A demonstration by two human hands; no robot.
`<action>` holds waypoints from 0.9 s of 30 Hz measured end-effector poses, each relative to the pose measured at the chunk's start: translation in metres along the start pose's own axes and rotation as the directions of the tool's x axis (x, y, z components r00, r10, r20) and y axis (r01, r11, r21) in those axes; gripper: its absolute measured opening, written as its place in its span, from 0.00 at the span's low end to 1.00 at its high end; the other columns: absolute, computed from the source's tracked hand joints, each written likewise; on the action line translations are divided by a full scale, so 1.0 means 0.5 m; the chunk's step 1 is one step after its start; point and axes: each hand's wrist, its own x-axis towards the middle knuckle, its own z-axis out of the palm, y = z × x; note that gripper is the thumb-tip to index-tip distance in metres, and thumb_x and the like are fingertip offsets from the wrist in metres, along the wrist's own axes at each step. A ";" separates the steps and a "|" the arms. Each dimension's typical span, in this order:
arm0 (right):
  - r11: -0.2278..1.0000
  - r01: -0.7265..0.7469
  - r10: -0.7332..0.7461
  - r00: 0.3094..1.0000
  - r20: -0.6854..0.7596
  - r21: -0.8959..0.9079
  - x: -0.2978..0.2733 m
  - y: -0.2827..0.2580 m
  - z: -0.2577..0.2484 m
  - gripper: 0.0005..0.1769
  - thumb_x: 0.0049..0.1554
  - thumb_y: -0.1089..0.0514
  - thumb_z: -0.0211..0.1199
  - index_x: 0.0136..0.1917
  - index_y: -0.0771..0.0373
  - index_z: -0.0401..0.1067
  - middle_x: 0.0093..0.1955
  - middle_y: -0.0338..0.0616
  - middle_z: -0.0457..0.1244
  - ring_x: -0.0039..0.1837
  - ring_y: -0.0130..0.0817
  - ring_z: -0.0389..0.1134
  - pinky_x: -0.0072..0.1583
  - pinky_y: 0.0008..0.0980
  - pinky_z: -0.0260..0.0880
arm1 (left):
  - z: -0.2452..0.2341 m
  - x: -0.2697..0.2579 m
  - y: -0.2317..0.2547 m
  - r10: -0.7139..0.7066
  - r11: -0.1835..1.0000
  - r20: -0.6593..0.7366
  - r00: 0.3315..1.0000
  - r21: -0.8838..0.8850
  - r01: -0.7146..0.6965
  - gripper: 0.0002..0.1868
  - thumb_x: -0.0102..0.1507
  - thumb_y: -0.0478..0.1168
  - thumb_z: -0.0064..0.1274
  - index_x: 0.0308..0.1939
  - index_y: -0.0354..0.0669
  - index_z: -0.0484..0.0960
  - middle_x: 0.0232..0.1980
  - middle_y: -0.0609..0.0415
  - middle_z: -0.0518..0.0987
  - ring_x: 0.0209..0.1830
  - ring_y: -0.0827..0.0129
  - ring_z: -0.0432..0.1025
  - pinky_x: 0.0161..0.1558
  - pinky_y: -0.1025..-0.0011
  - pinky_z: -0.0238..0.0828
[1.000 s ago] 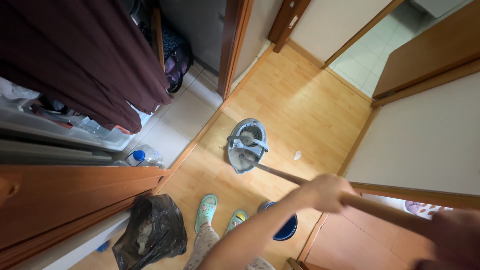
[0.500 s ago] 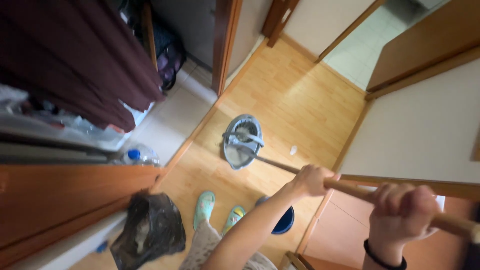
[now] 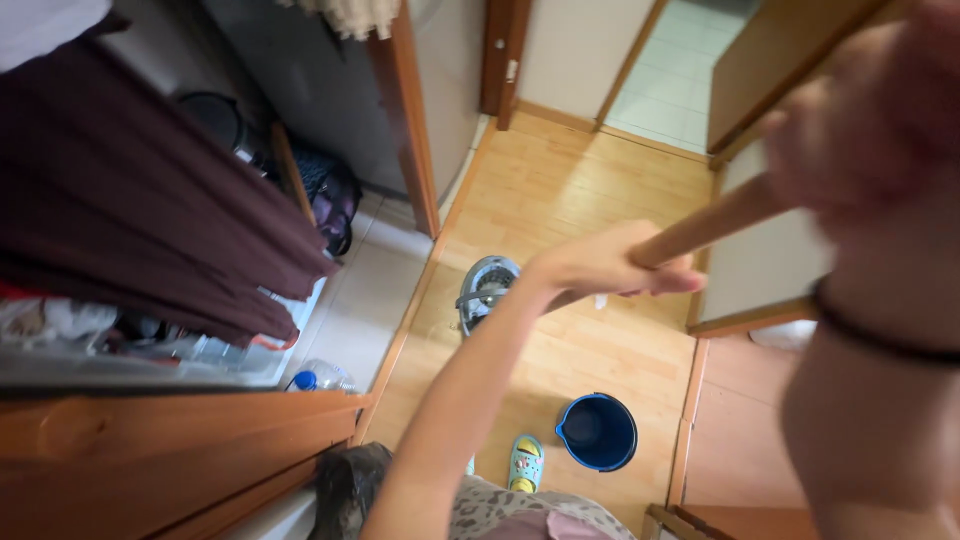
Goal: The person fills a bucket with water in a kitchen sink, carries it to a hallway, and uses a mop and the bucket to clean the floor and a bathroom area.
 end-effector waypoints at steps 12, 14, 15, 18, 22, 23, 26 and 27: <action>0.904 -0.079 -0.224 0.752 -0.620 -0.421 -0.058 0.331 0.297 0.22 0.69 0.59 0.57 0.32 0.61 0.64 0.27 0.34 0.57 0.29 0.21 0.58 0.31 0.25 0.55 | 0.041 -0.047 -0.439 0.114 0.983 -0.703 0.702 0.181 0.022 0.08 0.61 0.36 0.50 0.28 0.37 0.79 0.21 0.48 0.73 0.21 0.70 0.70 0.25 0.68 0.64; 0.849 -0.155 -0.217 0.770 -0.600 -0.506 -0.071 0.387 0.293 0.26 0.70 0.59 0.56 0.28 0.61 0.64 0.25 0.32 0.58 0.27 0.20 0.58 0.31 0.25 0.54 | 0.030 -0.052 -0.459 0.026 0.995 -0.648 0.761 0.091 0.043 0.13 0.61 0.37 0.51 0.22 0.36 0.76 0.18 0.49 0.72 0.20 0.71 0.68 0.24 0.67 0.62; 0.846 -0.159 -0.219 0.766 -0.604 -0.508 -0.065 0.395 0.287 0.26 0.70 0.59 0.56 0.28 0.61 0.64 0.25 0.32 0.58 0.27 0.20 0.58 0.31 0.25 0.54 | 0.021 -0.047 -0.484 0.026 0.995 -0.643 0.766 0.089 0.041 0.13 0.61 0.37 0.51 0.22 0.36 0.76 0.18 0.49 0.72 0.20 0.71 0.68 0.24 0.67 0.62; 0.908 -0.149 -0.158 0.744 -0.649 -0.392 -0.045 0.410 0.270 0.25 0.72 0.59 0.57 0.31 0.62 0.64 0.26 0.33 0.57 0.28 0.21 0.55 0.32 0.25 0.53 | -0.006 -0.049 -0.539 0.032 0.998 -0.673 0.739 0.060 0.011 0.11 0.60 0.36 0.49 0.23 0.35 0.75 0.18 0.49 0.72 0.21 0.72 0.66 0.24 0.66 0.60; 0.912 -0.115 -0.005 0.956 -0.292 -0.395 -0.018 0.462 0.219 0.09 0.63 0.60 0.63 0.52 0.69 0.69 0.39 0.43 0.60 0.40 0.29 0.64 0.43 0.28 0.63 | -0.080 -0.102 -0.546 0.100 0.993 -0.771 0.629 0.121 -0.010 0.13 0.63 0.39 0.51 0.24 0.35 0.76 0.21 0.56 0.74 0.21 0.77 0.67 0.24 0.69 0.60; 0.884 0.126 -0.135 0.991 0.013 -0.450 -0.019 0.490 0.201 0.19 0.63 0.62 0.68 0.60 0.73 0.64 0.50 0.51 0.60 0.52 0.35 0.63 0.56 0.32 0.64 | -0.099 -0.125 -0.550 0.092 0.996 -0.827 0.555 0.068 -0.063 0.13 0.66 0.40 0.51 0.29 0.36 0.78 0.25 0.59 0.74 0.25 0.78 0.67 0.26 0.71 0.59; 0.860 -0.503 0.366 0.724 -0.584 -0.084 -0.182 0.753 0.070 0.10 0.64 0.58 0.58 0.54 0.67 0.70 0.45 0.38 0.66 0.49 0.25 0.66 0.52 0.25 0.68 | -0.148 -0.150 -0.529 -0.074 0.997 -0.828 0.556 -0.067 0.034 0.22 0.70 0.43 0.49 0.21 0.41 0.71 0.20 0.63 0.67 0.21 0.80 0.59 0.23 0.73 0.50; 0.858 -0.509 0.377 0.717 -0.586 -0.071 -0.279 0.850 0.037 0.10 0.64 0.58 0.58 0.54 0.67 0.70 0.45 0.38 0.66 0.49 0.25 0.66 0.52 0.25 0.68 | -0.145 -0.160 -0.552 -0.087 0.996 -0.826 0.557 -0.073 0.047 0.22 0.70 0.43 0.49 0.21 0.41 0.71 0.20 0.63 0.67 0.21 0.80 0.59 0.23 0.73 0.50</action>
